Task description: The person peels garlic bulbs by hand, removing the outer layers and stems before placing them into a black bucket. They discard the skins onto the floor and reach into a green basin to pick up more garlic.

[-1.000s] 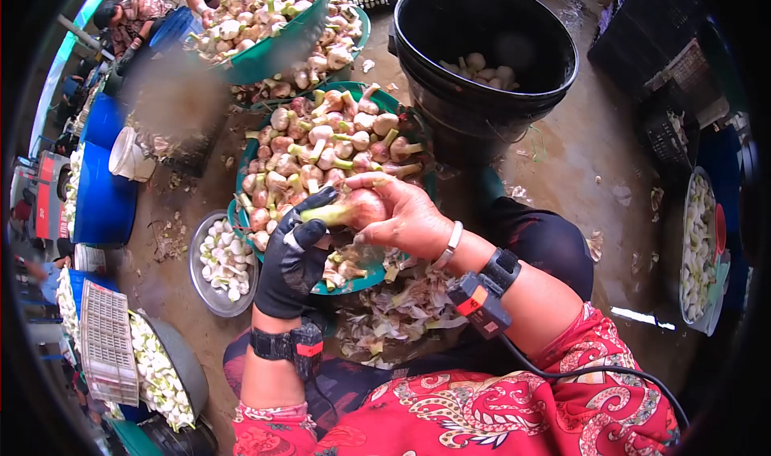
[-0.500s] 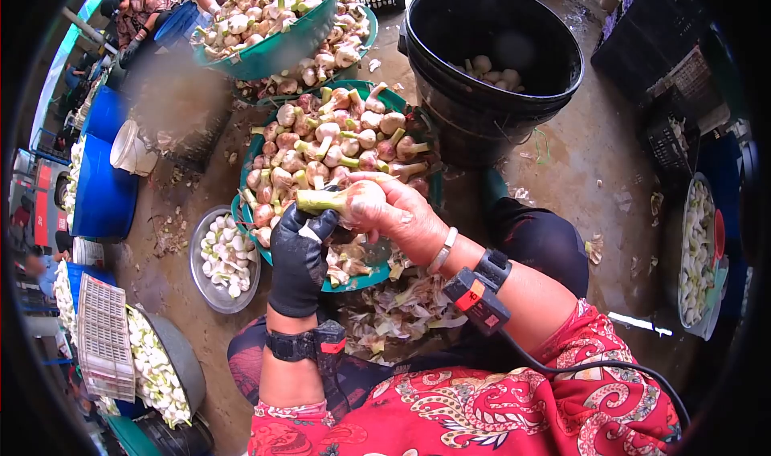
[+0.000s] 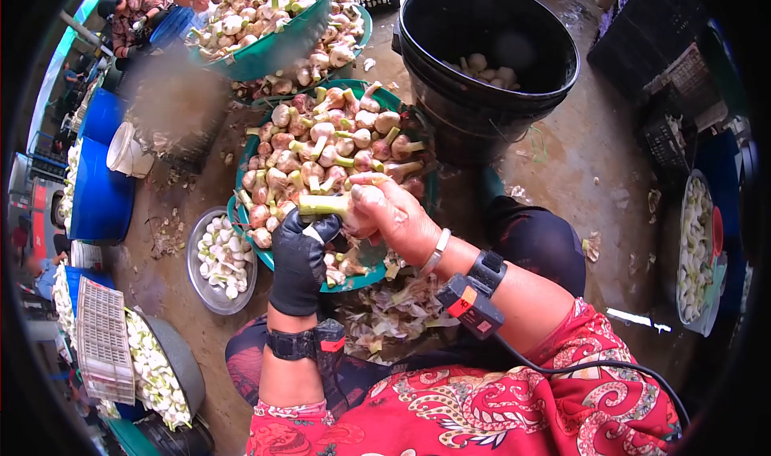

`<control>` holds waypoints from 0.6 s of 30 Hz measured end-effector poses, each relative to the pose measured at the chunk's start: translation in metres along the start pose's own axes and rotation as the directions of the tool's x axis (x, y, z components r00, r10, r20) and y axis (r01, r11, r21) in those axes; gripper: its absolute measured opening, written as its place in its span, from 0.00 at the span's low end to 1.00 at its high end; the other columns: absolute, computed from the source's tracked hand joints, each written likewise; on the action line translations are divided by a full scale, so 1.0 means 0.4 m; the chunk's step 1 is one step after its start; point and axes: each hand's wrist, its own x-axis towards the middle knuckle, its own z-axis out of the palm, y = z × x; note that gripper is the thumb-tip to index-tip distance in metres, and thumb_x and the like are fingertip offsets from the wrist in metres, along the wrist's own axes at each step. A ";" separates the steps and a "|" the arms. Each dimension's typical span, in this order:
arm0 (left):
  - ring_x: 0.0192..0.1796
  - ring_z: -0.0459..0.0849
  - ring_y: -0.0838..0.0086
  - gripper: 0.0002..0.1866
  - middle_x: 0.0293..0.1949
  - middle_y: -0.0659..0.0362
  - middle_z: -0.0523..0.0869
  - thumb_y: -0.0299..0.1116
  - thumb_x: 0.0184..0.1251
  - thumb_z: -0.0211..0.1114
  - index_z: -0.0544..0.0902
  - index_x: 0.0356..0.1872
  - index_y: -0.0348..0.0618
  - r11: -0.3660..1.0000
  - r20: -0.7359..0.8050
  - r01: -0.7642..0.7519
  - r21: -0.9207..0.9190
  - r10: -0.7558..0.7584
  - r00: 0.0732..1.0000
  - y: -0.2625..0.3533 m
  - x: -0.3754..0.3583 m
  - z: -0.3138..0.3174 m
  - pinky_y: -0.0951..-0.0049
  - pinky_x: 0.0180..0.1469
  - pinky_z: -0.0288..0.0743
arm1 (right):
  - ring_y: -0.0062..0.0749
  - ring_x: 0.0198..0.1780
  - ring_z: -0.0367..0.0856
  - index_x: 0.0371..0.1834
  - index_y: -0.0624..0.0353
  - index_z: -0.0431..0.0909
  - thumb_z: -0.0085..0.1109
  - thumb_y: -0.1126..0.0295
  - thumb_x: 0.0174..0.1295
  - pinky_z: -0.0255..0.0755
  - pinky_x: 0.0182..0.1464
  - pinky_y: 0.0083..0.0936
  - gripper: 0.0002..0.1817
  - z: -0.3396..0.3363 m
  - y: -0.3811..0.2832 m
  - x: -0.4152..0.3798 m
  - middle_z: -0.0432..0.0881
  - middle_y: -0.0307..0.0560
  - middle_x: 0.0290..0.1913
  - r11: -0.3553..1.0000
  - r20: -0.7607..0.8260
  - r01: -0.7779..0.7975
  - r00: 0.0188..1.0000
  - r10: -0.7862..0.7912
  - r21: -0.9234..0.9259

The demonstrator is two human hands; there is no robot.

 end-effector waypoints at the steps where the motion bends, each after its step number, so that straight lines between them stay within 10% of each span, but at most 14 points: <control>1: 0.34 0.83 0.77 0.10 0.38 0.60 0.85 0.19 0.64 0.55 0.81 0.43 0.35 0.987 -0.043 0.106 -0.125 -0.112 0.993 0.000 0.000 -0.001 0.77 0.35 0.76 | 0.20 0.27 0.73 0.41 0.57 0.74 0.49 0.52 0.67 0.69 0.25 0.20 0.18 -0.010 -0.010 0.002 0.76 0.37 0.30 0.994 0.030 -0.108 0.994 0.109 -0.035; 3: 0.36 0.83 0.78 0.11 0.37 0.62 0.86 0.17 0.63 0.54 0.82 0.43 0.36 0.991 -0.049 0.106 -0.078 -0.110 0.993 -0.033 0.003 -0.016 0.79 0.36 0.76 | 0.23 0.23 0.75 0.39 0.52 0.75 0.48 0.53 0.65 0.68 0.22 0.20 0.15 -0.007 -0.004 0.018 0.78 0.37 0.28 0.876 0.099 -0.396 0.918 0.384 0.274; 7: 0.40 0.83 0.79 0.10 0.39 0.58 0.86 0.19 0.62 0.63 0.84 0.44 0.35 0.974 -0.073 -0.169 0.151 0.181 0.981 -0.038 0.006 -0.017 0.76 0.46 0.77 | 0.29 0.17 0.77 0.42 0.54 0.75 0.52 0.48 0.63 0.67 0.13 0.20 0.20 -0.032 -0.010 0.008 0.79 0.40 0.24 0.681 0.425 -0.710 0.681 0.596 0.181; 13: 0.47 0.80 0.78 0.21 0.49 0.59 0.83 0.26 0.68 0.61 0.74 0.61 0.33 0.949 0.083 -0.270 0.160 0.260 0.962 -0.076 0.009 -0.058 0.76 0.50 0.75 | 0.27 0.26 0.75 0.43 0.54 0.75 0.42 0.49 0.68 0.60 0.16 0.19 0.21 -0.052 -0.005 0.018 0.79 0.42 0.34 0.637 0.509 -0.675 0.722 0.468 0.373; 18: 0.56 0.78 0.75 0.23 0.56 0.56 0.81 0.21 0.63 0.63 0.74 0.61 0.34 0.985 0.030 -0.014 -0.172 0.020 0.999 0.023 -0.006 0.005 0.73 0.61 0.69 | 0.32 0.26 0.76 0.44 0.55 0.74 0.40 0.48 0.69 0.64 0.18 0.20 0.22 -0.045 0.007 0.023 0.80 0.44 0.32 0.696 0.445 -0.563 0.814 0.374 0.445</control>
